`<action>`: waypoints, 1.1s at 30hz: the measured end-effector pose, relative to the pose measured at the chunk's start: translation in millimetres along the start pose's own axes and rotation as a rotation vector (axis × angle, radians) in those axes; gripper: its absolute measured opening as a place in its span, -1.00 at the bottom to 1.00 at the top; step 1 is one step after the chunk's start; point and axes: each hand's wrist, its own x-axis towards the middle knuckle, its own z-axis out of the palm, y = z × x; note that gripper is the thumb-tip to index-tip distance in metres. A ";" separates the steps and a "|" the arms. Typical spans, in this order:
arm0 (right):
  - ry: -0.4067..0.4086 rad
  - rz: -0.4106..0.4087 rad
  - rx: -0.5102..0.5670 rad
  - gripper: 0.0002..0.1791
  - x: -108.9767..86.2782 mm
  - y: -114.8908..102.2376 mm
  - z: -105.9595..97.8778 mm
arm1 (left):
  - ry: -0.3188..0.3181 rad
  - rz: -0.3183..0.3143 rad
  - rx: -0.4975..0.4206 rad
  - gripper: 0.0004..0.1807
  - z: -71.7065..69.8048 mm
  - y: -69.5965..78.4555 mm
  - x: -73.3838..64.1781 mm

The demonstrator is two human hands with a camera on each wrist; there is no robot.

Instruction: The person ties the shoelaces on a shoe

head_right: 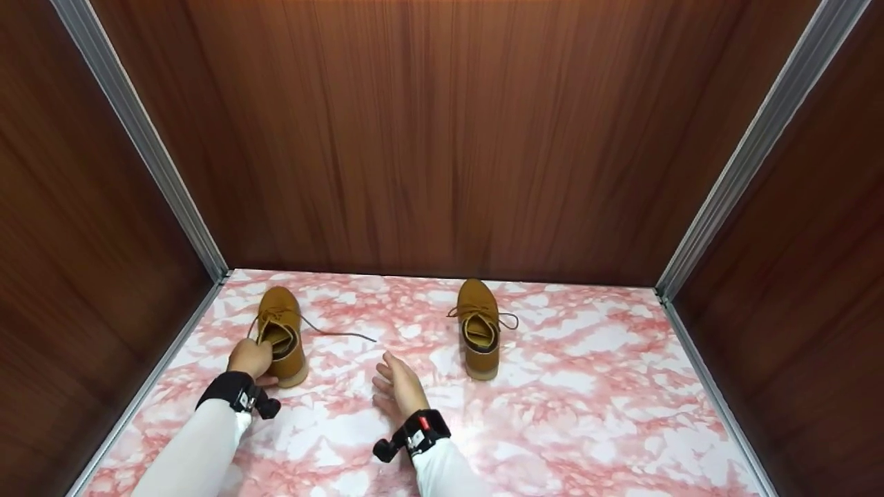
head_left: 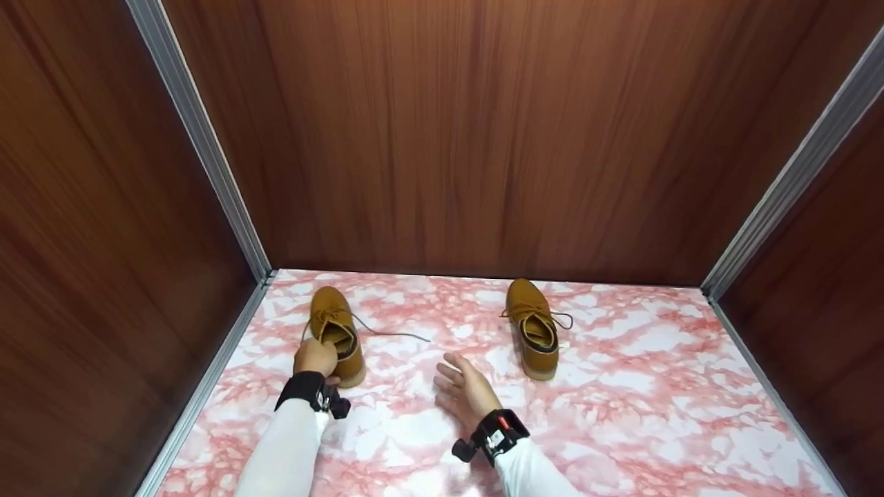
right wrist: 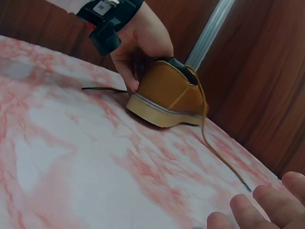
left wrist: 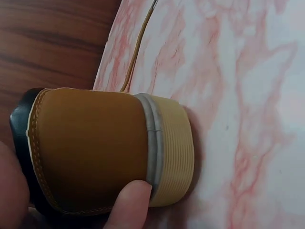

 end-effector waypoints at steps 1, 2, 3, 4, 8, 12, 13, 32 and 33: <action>-0.003 0.004 0.021 -0.13 0.3 3.7 2.2 | -0.012 -0.004 -0.025 -0.43 1.2 -1.1 -2.5; -0.008 0.009 0.038 -0.12 0.5 7.0 4.1 | -0.021 -0.009 -0.046 -0.42 2.4 -1.8 -5.5; -0.014 0.014 0.052 -0.11 0.8 10.2 5.8 | -0.022 -0.005 -0.052 -0.42 4.1 -2.4 -8.4; -0.019 0.015 0.062 -0.10 1.3 12.0 7.0 | -0.023 -0.002 -0.068 -0.42 6.0 -1.3 -11.9; -0.027 0.036 0.104 -0.09 2.7 15.9 10.9 | -0.029 0.047 -0.106 -0.38 14.4 6.0 -28.7; -0.027 0.050 0.128 -0.08 3.8 17.5 15.2 | -0.012 0.126 -0.145 -0.46 23.1 15.5 -51.2; -0.029 0.052 0.126 -0.08 3.9 17.9 16.4 | -0.013 0.142 -0.150 -0.50 25.5 17.5 -56.9; -0.038 0.036 0.026 -0.07 0.6 -0.6 13.6 | -0.139 0.352 -0.075 -0.70 57.8 37.4 -118.7; -0.033 0.031 0.030 -0.07 0.3 -1.9 12.8 | -0.141 0.365 -0.060 -0.69 59.4 37.7 -120.4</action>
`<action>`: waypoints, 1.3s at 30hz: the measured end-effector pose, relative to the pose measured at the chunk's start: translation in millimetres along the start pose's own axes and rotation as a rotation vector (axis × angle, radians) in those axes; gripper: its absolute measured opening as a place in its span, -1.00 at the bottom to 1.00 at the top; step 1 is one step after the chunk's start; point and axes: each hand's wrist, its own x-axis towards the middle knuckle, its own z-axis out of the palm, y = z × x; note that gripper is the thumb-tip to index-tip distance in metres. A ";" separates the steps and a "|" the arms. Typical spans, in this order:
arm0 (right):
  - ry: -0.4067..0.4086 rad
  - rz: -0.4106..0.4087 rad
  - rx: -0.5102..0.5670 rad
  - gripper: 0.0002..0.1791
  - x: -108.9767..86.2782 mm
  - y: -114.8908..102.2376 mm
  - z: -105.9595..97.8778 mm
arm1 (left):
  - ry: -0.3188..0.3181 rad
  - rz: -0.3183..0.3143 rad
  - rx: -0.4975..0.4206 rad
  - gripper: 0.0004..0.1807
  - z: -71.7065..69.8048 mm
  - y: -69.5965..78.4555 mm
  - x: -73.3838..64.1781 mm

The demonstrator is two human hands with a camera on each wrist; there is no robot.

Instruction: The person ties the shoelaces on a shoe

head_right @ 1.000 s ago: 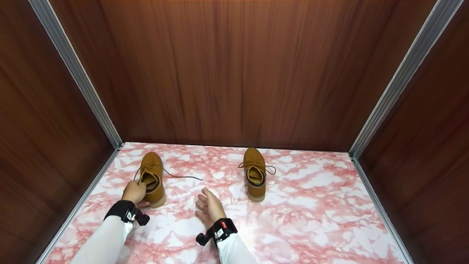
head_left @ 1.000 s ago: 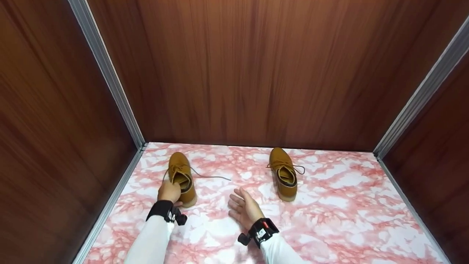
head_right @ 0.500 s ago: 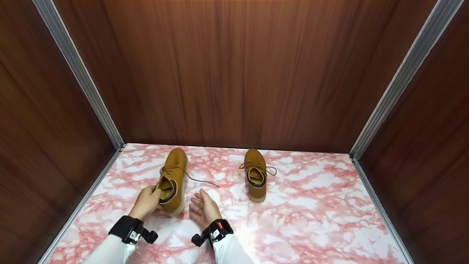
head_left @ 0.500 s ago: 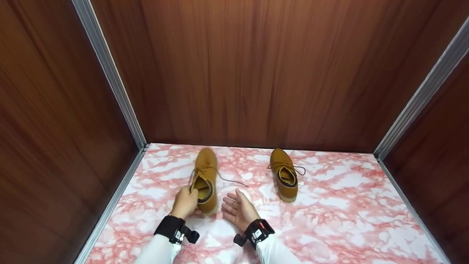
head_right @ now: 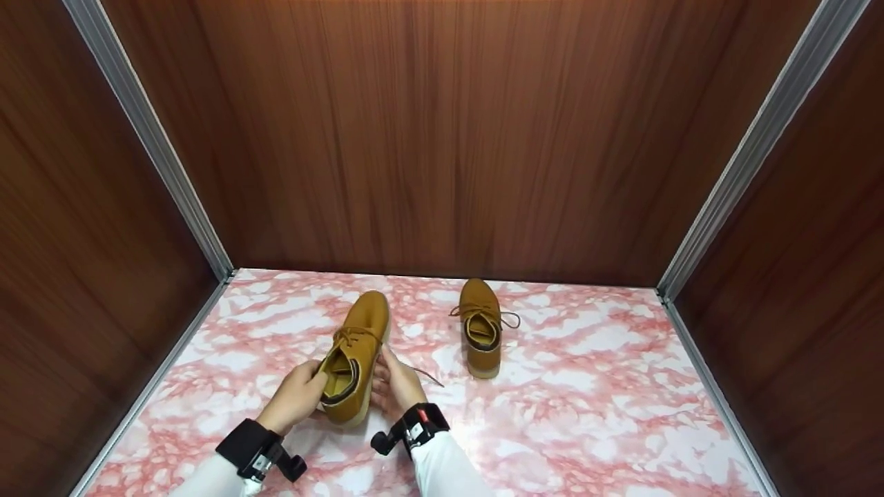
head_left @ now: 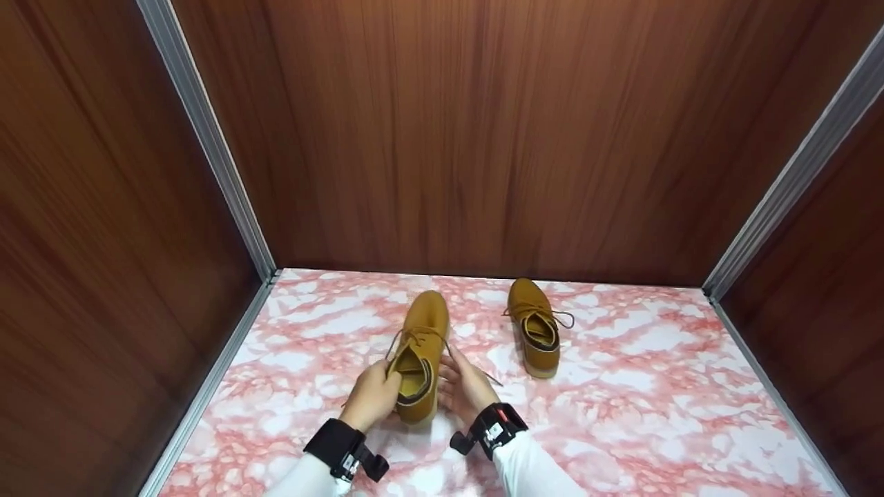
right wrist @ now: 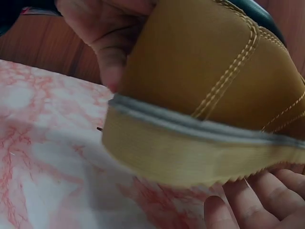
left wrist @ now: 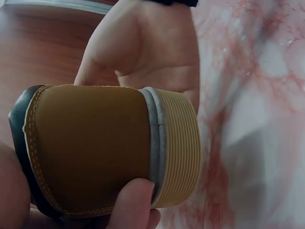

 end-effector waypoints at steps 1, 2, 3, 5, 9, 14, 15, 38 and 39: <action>0.003 -0.003 0.003 -0.06 -0.3 -1.2 -0.7 | -0.001 0.023 0.026 -0.70 1.8 0.8 -0.6; 0.005 -0.010 0.002 -0.05 -0.6 -2.0 -1.6 | -0.001 0.047 0.051 -0.71 4.0 1.4 -1.2; 0.004 -0.016 0.009 -0.06 -0.8 -2.7 -2.6 | -0.002 0.069 0.069 -0.71 6.2 1.9 -1.8; 0.031 -0.052 -0.037 -0.07 -1.5 -3.9 -4.8 | -0.003 0.114 0.099 -0.70 10.9 3.2 -2.9; 0.104 -0.128 -0.141 -0.24 -2.6 -7.6 -10.7 | -0.014 0.160 0.113 -0.61 19.2 5.9 -5.9; 0.119 -0.147 -0.097 -0.47 -5.4 -16.2 -20.3 | -0.065 0.165 0.032 -0.46 25.8 7.1 -7.3; 0.116 -0.149 -0.088 -0.48 -6.8 -17.9 -22.5 | -0.078 0.164 0.006 -0.43 26.4 7.0 -6.7; 0.240 -0.199 -0.356 -0.08 -8.8 -5.6 -64.5 | -0.146 0.257 0.118 -0.30 81.5 -4.3 18.5; 0.252 -0.210 -0.366 -0.06 -8.1 -5.2 -65.6 | -0.138 0.256 0.130 -0.33 83.0 -4.2 18.1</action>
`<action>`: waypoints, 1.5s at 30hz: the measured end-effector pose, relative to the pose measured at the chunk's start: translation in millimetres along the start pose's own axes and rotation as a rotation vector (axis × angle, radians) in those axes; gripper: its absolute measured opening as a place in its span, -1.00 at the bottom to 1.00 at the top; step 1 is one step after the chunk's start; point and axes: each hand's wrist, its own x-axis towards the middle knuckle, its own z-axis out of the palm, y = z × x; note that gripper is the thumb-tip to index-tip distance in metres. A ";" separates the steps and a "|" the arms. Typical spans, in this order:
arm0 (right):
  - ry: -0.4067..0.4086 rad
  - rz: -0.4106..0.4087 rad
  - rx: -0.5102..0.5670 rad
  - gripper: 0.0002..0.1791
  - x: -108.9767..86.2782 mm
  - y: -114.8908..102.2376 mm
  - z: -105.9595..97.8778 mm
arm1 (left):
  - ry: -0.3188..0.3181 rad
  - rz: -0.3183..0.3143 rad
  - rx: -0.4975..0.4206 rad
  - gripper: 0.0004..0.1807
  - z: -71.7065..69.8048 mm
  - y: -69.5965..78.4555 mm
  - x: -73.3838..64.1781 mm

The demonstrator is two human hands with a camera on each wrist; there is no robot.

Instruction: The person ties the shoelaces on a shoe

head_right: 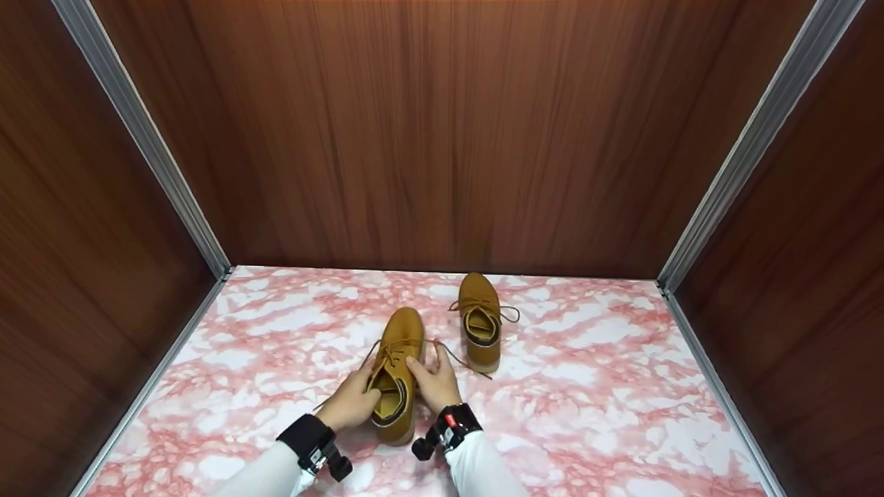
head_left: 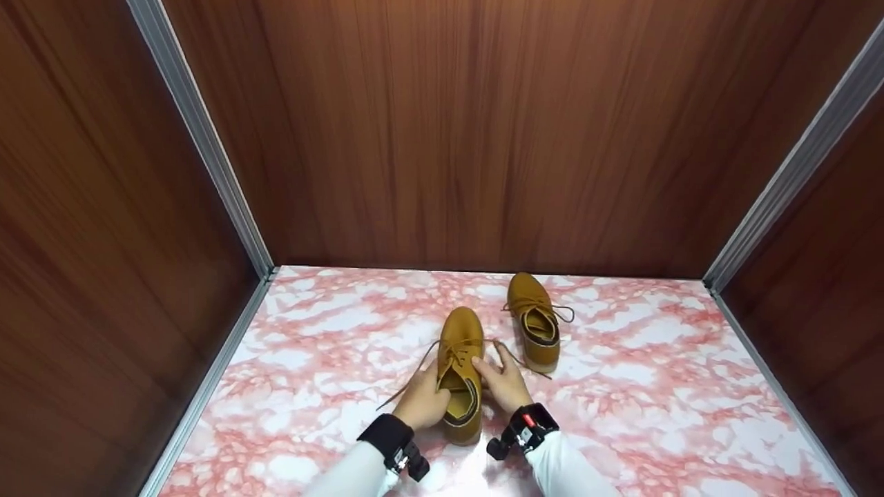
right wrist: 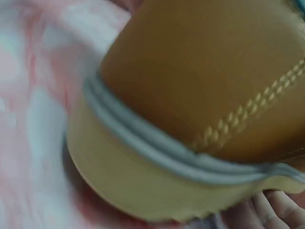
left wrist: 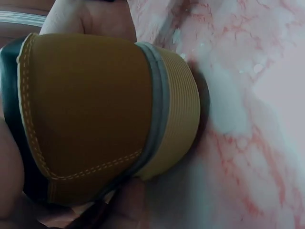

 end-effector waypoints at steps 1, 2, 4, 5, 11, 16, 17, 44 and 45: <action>0.008 -0.012 -0.004 -0.04 0.5 0.4 -0.6 | 0.006 -0.006 0.012 -0.36 0.8 0.6 -0.3; 0.015 -0.020 0.000 -0.03 1.0 0.8 -1.2 | 0.009 -0.017 0.023 -0.37 1.4 1.2 -0.7; 0.024 -0.025 0.009 -0.01 1.6 1.3 -2.3 | 0.013 -0.046 0.047 -0.36 2.0 3.1 -1.6; 0.029 -0.031 0.001 -0.01 1.4 0.9 -2.8 | 0.016 -0.058 0.057 -0.34 2.3 4.1 -1.6; 0.090 -0.180 -0.284 -0.08 2.8 -8.9 -4.2 | 0.004 -0.130 0.102 -0.23 2.2 12.8 0.1; 0.061 -0.275 -0.414 -0.13 7.6 -27.1 -6.2 | 0.014 -0.154 0.076 -0.22 -2.2 18.2 5.2; 0.050 -0.284 -0.427 -0.15 8.3 -31.4 -6.8 | 0.026 -0.148 0.059 -0.24 -3.4 19.2 7.3; -0.152 -0.194 -0.530 -0.89 14.0 -54.4 4.6 | 0.237 -0.227 -0.809 -0.64 -50.6 20.4 39.7; -0.158 -0.162 -0.479 -0.90 13.8 -55.5 4.5 | 0.239 -0.223 -0.801 -0.63 -51.4 18.7 38.5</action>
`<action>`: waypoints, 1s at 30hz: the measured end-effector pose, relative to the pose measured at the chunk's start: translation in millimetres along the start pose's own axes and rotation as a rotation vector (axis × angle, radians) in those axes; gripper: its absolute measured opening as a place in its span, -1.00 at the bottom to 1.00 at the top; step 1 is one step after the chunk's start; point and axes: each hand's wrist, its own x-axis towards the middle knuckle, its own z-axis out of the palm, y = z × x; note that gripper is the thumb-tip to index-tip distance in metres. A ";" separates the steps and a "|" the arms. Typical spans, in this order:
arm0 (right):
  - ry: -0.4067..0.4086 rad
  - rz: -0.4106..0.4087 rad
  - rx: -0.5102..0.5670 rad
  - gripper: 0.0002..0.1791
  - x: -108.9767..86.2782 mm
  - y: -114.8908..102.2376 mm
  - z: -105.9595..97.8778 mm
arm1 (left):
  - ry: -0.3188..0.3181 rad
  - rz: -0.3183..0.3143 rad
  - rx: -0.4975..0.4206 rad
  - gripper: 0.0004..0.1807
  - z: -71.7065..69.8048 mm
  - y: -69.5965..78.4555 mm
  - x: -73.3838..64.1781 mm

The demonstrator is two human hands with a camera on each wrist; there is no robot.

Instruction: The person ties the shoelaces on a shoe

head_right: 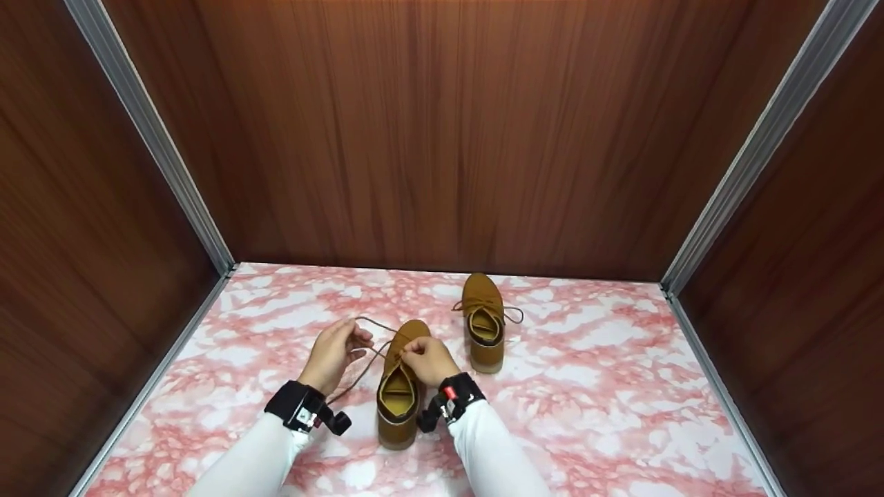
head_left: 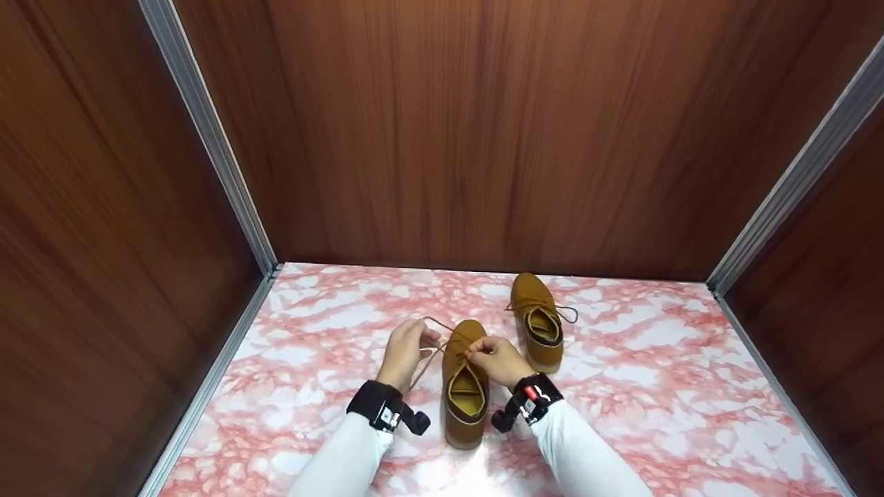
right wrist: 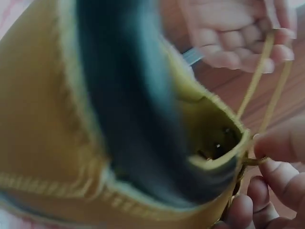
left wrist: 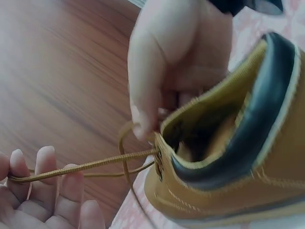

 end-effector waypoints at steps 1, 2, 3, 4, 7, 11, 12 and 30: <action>-0.010 0.028 0.059 -0.89 0.0 -0.4 -1.2 | -0.002 0.004 0.009 -0.62 -1.8 -1.6 -0.2; -0.020 0.051 0.125 -0.88 -0.3 -1.2 -2.7 | -0.001 0.003 0.018 -0.62 -3.0 -2.8 -0.5; -0.027 0.075 0.195 -0.87 -0.5 -2.2 -4.5 | 0.002 0.000 0.024 -0.61 -4.2 -3.5 -0.9; -0.033 0.094 0.258 -0.86 -0.5 -3.5 -6.5 | 0.007 -0.002 0.024 -0.61 -5.3 -4.2 -1.0; -0.011 0.123 0.413 -0.80 -0.2 -8.1 -14.0 | 0.019 -0.009 0.023 -0.62 -8.0 -6.0 -0.2; 0.080 0.125 0.543 -0.75 -0.7 -16.0 -27.1 | 0.024 -0.007 0.024 -0.64 -10.1 -7.0 0.8; 0.105 0.126 0.566 -0.75 -1.0 -18.2 -30.8 | 0.024 -0.001 0.027 -0.65 -10.6 -6.9 1.1; 0.222 0.061 0.555 -0.74 -2.4 -21.1 -66.5 | 0.086 0.094 0.262 -0.72 -14.2 5.7 17.8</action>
